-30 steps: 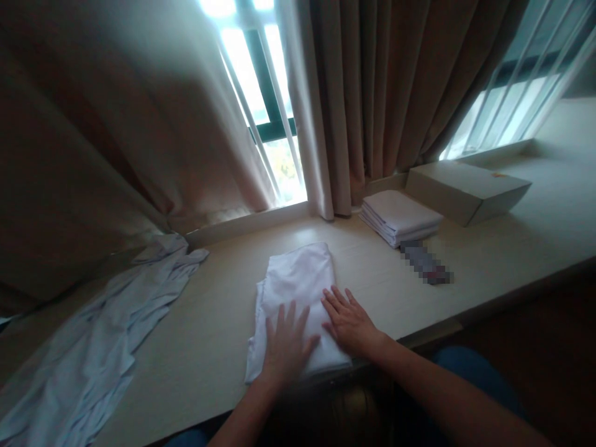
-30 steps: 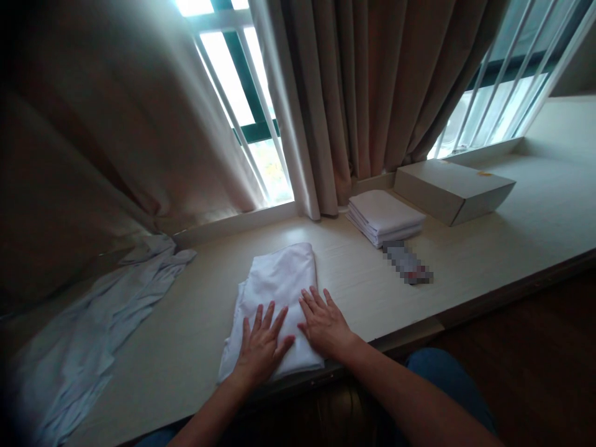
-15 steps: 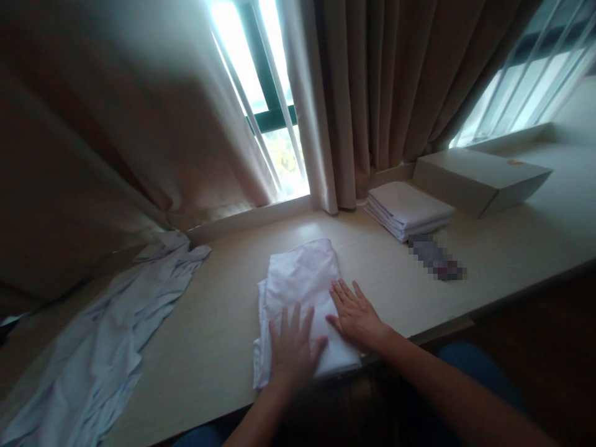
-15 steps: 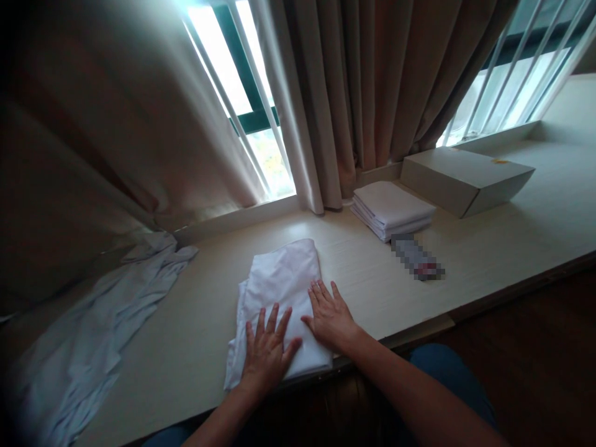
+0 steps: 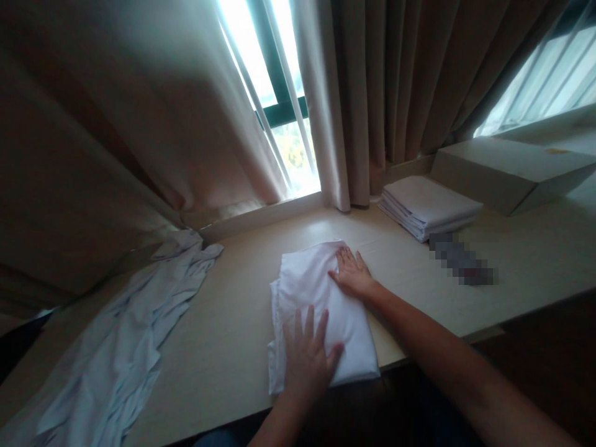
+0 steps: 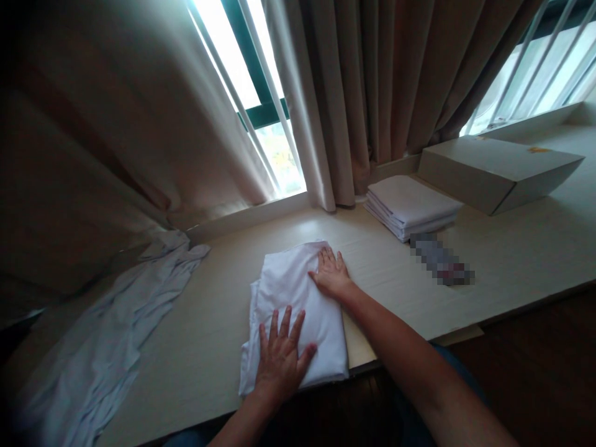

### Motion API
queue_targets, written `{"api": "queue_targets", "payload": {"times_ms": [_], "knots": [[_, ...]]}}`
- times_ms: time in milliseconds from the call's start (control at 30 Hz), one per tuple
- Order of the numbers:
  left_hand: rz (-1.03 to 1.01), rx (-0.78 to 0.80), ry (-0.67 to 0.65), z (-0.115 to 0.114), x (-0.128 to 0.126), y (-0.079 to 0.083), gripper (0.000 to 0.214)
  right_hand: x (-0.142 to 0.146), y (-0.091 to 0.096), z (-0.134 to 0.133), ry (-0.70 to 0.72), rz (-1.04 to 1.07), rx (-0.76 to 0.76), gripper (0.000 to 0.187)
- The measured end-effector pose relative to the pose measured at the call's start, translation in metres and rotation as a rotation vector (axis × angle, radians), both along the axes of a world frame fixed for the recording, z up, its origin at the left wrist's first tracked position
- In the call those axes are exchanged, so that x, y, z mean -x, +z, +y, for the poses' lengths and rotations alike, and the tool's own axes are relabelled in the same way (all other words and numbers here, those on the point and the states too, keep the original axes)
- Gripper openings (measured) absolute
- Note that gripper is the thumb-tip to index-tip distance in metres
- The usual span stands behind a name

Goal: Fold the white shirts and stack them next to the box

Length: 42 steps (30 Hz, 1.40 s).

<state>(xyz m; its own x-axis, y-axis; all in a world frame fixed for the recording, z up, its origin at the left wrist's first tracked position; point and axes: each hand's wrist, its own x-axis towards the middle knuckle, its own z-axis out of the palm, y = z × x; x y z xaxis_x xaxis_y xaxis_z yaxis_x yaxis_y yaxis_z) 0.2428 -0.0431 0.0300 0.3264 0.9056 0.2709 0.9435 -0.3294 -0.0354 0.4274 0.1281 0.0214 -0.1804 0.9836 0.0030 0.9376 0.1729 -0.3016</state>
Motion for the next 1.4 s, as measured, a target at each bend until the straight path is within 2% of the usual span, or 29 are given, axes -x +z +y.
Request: {"api": "queue_targets", "payload": {"times_ms": [133, 267, 367, 433, 533, 600, 700, 800, 933, 1133, 1300, 1400], "knots": [[-0.027, -0.008, 0.011, 0.0, -0.001, 0.001, 0.071, 0.004, 0.002, 0.034, -0.031, 0.001, 0.048, 0.08], [-0.037, -0.007, 0.01, 0.0, 0.0, 0.001, 0.072, 0.005, 0.003, 0.057, -0.089, 0.005, 0.073, 0.083], [-0.041, 0.009, 0.019, 0.0, 0.001, 0.001, 0.071, 0.005, 0.006, 0.062, -0.112, 0.003, 0.061, 0.083], [-0.044, 0.019, 0.022, 0.0, 0.001, 0.001, 0.07, 0.005, 0.012, 0.055, -0.099, -0.008, 0.013, 0.081], [-0.058, 0.024, 0.021, -0.001, 0.001, 0.002, 0.07, 0.006, 0.019, 0.023, 0.013, -0.031, -0.121, 0.077], [-0.069, 0.025, 0.026, -0.001, 0.0, 0.003, 0.07, 0.006, 0.02, -0.01, 0.137, -0.029, -0.192, 0.077], [-0.075, 0.027, 0.029, -0.002, -0.001, 0.004, 0.069, 0.001, 0.016, -0.068, 0.281, -0.002, -0.194, 0.077], [-0.063, 0.022, 0.022, -0.002, -0.003, 0.005, 0.066, -0.009, 0.01, -0.119, 0.312, 0.021, -0.145, 0.072], [-0.061, 0.001, 0.019, -0.003, -0.003, 0.005, 0.066, -0.025, 0.007, -0.167, 0.317, 0.044, -0.136, 0.07], [-0.09, -0.034, 0.016, -0.003, -0.001, -0.001, 0.063, -0.036, 0.006, -0.202, 0.317, 0.031, -0.176, 0.069], [-0.147, -0.064, 0.033, -0.005, 0.0, 0.0, 0.063, -0.036, 0.004, -0.208, 0.299, 0.014, -0.242, 0.081], [-0.203, -0.08, 0.092, -0.008, -0.005, 0.0, 0.064, -0.034, 0.001, -0.209, 0.255, -0.011, -0.298, 0.069]]}}
